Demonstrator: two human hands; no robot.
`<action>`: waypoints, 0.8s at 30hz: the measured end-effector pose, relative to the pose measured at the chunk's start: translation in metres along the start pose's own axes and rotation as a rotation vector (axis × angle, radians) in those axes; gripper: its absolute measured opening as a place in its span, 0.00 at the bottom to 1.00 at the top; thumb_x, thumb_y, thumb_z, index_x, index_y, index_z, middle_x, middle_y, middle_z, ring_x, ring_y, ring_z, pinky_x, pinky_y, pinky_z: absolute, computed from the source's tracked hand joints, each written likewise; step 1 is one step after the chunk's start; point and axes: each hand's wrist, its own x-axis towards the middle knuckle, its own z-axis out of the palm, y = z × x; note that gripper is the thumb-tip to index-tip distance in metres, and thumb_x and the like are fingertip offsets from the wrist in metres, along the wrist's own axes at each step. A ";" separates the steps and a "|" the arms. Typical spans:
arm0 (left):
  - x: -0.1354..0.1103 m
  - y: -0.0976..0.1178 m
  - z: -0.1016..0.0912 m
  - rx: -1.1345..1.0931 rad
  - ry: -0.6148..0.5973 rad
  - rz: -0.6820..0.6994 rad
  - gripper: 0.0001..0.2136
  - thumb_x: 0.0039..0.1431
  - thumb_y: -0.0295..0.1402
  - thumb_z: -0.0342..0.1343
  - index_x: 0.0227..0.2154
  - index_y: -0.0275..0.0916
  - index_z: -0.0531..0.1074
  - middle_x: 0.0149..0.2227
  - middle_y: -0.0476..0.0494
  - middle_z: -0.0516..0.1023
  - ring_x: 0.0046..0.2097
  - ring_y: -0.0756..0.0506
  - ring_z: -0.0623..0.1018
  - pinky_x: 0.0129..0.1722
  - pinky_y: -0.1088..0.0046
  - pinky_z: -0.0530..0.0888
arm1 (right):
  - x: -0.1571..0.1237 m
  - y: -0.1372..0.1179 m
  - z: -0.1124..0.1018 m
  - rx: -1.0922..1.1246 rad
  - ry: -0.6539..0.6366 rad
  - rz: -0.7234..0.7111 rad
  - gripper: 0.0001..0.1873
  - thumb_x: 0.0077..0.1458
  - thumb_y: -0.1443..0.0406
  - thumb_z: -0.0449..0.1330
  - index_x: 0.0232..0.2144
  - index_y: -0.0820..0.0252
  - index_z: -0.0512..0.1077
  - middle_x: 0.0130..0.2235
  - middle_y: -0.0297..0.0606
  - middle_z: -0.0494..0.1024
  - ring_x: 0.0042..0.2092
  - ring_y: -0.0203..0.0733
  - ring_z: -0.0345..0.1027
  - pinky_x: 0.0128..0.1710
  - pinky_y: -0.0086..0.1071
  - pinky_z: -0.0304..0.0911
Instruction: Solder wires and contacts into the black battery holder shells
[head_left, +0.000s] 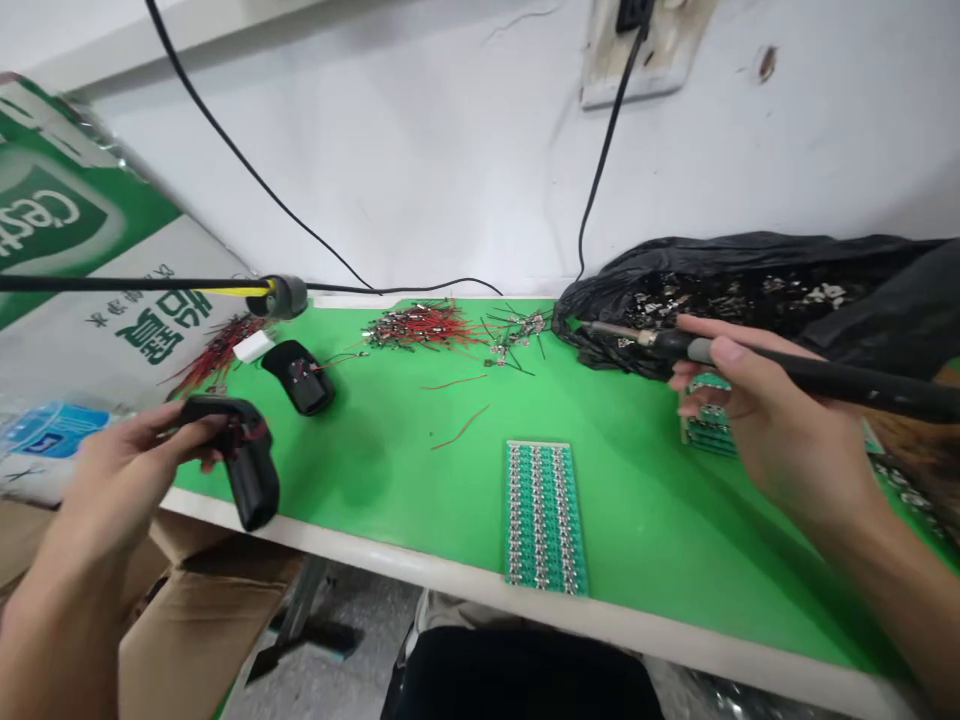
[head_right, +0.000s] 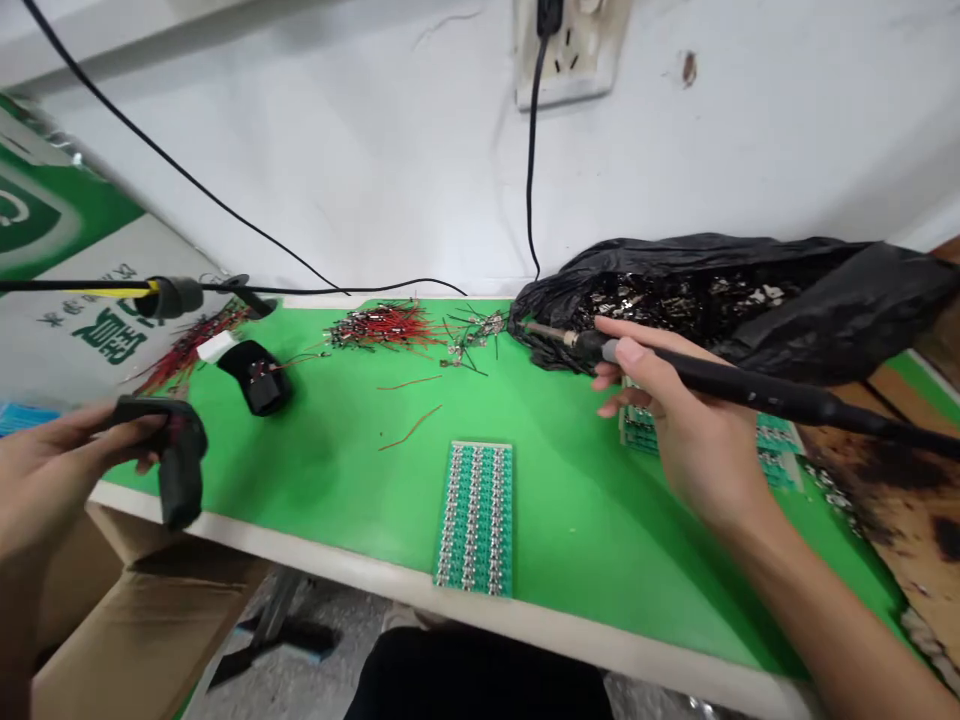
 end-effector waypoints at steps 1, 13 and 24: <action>-0.006 0.017 0.006 -0.029 -0.118 0.083 0.22 0.62 0.55 0.53 0.38 0.41 0.79 0.29 0.52 0.81 0.32 0.44 0.78 0.34 0.69 0.75 | 0.001 0.000 -0.001 0.003 0.010 0.000 0.12 0.58 0.55 0.75 0.45 0.44 0.90 0.33 0.39 0.85 0.33 0.44 0.80 0.22 0.33 0.76; -0.019 0.244 0.117 -0.171 -0.798 1.018 0.11 0.72 0.29 0.49 0.44 0.39 0.78 0.45 0.43 0.83 0.47 0.44 0.80 0.54 0.64 0.75 | -0.006 -0.015 -0.014 -0.141 0.038 -0.228 0.14 0.65 0.58 0.71 0.52 0.45 0.88 0.38 0.39 0.87 0.36 0.44 0.83 0.29 0.35 0.82; -0.009 0.255 0.155 -0.282 -0.697 0.955 0.18 0.75 0.43 0.59 0.59 0.37 0.71 0.51 0.39 0.84 0.51 0.42 0.83 0.52 0.64 0.79 | -0.010 -0.016 -0.014 -0.361 0.028 -0.314 0.16 0.69 0.56 0.69 0.57 0.39 0.85 0.43 0.35 0.84 0.33 0.40 0.81 0.32 0.37 0.79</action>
